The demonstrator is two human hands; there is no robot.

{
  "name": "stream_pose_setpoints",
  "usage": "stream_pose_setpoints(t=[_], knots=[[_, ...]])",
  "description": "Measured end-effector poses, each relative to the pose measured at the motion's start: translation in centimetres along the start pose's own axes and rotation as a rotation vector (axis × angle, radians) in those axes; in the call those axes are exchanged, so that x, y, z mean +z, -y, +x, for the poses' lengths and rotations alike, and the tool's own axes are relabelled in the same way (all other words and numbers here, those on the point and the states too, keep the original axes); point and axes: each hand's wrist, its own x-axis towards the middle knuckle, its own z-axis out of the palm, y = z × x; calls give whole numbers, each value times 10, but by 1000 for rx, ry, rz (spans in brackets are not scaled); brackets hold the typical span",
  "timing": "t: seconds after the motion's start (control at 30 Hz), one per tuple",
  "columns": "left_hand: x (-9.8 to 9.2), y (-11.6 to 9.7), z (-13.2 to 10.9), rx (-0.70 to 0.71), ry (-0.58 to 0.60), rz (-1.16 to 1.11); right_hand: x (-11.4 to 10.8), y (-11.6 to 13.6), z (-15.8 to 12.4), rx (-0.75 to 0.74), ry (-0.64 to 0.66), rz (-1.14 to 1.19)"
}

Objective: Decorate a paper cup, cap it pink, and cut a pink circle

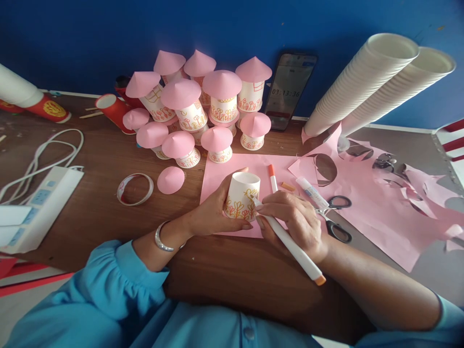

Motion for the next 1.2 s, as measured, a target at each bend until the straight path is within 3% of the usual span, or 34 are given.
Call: stream_pose_setpoints(t=[1.2], knots=[[-1,-2,0,-20,29,-40,2,-1,-3,8,6,-25]])
